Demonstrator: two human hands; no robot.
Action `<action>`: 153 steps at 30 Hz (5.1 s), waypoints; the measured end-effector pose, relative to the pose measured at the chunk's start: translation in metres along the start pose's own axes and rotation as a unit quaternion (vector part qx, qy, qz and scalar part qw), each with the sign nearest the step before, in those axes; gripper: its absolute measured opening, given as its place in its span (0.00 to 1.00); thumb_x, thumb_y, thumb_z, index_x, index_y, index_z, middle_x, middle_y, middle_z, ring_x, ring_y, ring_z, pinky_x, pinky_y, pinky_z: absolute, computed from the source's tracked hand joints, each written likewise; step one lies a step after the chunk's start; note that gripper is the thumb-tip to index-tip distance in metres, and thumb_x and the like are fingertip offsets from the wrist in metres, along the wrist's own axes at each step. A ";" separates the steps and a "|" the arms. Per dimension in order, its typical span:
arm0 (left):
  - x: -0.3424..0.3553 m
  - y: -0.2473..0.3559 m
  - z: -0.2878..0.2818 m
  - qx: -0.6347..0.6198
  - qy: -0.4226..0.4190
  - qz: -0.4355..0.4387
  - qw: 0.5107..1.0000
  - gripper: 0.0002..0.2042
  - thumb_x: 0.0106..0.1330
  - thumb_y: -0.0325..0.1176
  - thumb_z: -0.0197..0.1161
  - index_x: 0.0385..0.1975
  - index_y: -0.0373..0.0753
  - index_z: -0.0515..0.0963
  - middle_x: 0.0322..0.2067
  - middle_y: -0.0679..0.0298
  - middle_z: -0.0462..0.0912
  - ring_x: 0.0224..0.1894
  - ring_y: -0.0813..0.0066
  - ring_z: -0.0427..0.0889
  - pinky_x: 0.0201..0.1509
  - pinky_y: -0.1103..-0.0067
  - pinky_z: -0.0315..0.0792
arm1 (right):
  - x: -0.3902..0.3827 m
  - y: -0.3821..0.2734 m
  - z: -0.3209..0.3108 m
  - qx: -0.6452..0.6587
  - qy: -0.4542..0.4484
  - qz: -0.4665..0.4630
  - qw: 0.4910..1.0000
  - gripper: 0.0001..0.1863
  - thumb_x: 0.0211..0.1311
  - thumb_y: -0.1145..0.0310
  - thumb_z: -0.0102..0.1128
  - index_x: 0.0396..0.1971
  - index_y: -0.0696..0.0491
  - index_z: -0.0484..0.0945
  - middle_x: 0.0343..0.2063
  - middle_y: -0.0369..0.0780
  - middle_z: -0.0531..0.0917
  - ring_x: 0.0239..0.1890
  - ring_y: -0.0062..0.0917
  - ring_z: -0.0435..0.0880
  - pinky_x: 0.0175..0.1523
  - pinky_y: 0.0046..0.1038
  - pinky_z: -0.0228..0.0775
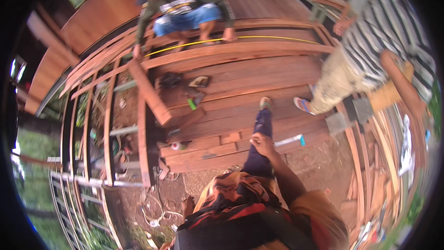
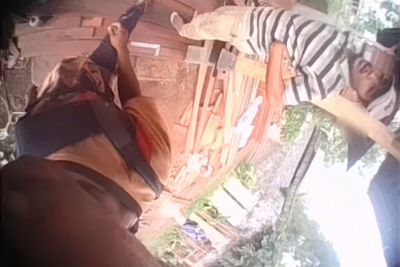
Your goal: The person uses a miter saw to cut wooden planks into smaller pieces. They position the wood, operate the saw, and then move the cut pieces aside. Later, they measure a wooden structure with a tape measure and mark it with a pencil.
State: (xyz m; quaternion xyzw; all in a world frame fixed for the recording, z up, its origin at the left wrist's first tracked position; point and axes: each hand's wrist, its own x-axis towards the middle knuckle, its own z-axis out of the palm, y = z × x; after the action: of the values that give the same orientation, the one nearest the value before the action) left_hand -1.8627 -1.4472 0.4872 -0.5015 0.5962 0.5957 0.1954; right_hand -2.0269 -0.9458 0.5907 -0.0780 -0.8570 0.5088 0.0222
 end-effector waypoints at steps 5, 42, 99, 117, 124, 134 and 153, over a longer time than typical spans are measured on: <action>0.004 0.022 0.000 0.013 -0.042 0.023 0.999 0.12 0.72 0.39 0.61 0.29 0.39 0.78 0.14 0.72 0.65 0.13 0.81 0.62 0.14 0.79 0.56 | -0.020 -0.020 -0.002 -0.079 0.099 -0.046 0.991 0.12 0.65 0.66 0.68 0.41 0.56 0.79 0.36 0.45 0.86 0.39 0.40 0.87 0.46 0.37 0.79; 0.050 0.063 0.059 0.089 -0.102 -0.016 0.991 0.15 0.73 0.42 0.62 0.37 0.34 0.80 0.20 0.66 0.76 0.14 0.80 0.68 0.15 0.79 0.61 | -0.119 0.013 -0.056 -0.173 0.050 0.157 0.971 0.46 0.58 0.41 0.71 0.64 0.61 0.66 0.64 0.61 0.66 0.66 0.57 0.69 0.67 0.47 0.68; 0.035 0.049 0.091 0.125 -0.091 0.104 0.982 0.08 0.64 0.34 0.65 0.33 0.35 0.84 0.21 0.64 0.82 0.20 0.76 0.78 0.22 0.77 0.72 | -0.080 0.069 -0.096 -0.221 0.128 0.113 0.960 0.17 0.59 0.56 0.72 0.37 0.56 0.85 0.39 0.50 0.84 0.48 0.45 0.80 0.56 0.42 0.74; 0.055 0.033 0.083 0.148 -0.086 0.077 0.982 0.10 0.64 0.35 0.64 0.34 0.35 0.84 0.23 0.63 0.83 0.23 0.74 0.81 0.28 0.76 0.77 | -0.062 0.069 -0.099 -0.220 0.126 0.141 0.957 0.20 0.60 0.56 0.70 0.39 0.59 0.85 0.41 0.50 0.81 0.47 0.46 0.81 0.56 0.42 0.73; 0.032 0.055 0.090 0.119 -0.082 0.075 0.987 0.08 0.65 0.32 0.63 0.34 0.34 0.84 0.22 0.63 0.82 0.21 0.74 0.79 0.23 0.76 0.74 | -0.046 0.055 -0.099 -0.206 0.133 0.100 0.964 0.16 0.61 0.59 0.69 0.36 0.58 0.84 0.37 0.50 0.83 0.48 0.44 0.79 0.56 0.42 0.71; 0.040 0.035 0.072 0.030 -0.114 0.047 0.992 0.05 0.65 0.29 0.64 0.34 0.33 0.81 0.22 0.63 0.80 0.20 0.74 0.77 0.21 0.77 0.71 | -0.014 0.043 -0.080 -0.196 0.110 0.063 0.972 0.14 0.59 0.60 0.72 0.36 0.55 0.85 0.40 0.49 0.82 0.47 0.45 0.81 0.54 0.41 0.73; 0.042 0.034 0.075 0.069 -0.084 0.050 0.993 0.08 0.65 0.32 0.64 0.37 0.34 0.84 0.24 0.63 0.84 0.23 0.74 0.81 0.26 0.76 0.77 | -0.017 0.055 -0.077 -0.206 0.091 0.061 0.972 0.14 0.59 0.60 0.72 0.36 0.55 0.85 0.41 0.49 0.82 0.46 0.42 0.81 0.55 0.39 0.73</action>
State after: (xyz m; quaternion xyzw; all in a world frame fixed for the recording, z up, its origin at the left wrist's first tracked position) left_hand -1.9362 -1.4014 0.4543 -0.4045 0.6414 0.6026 0.2490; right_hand -1.9947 -0.8558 0.5803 -0.1786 -0.9314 0.3127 0.0524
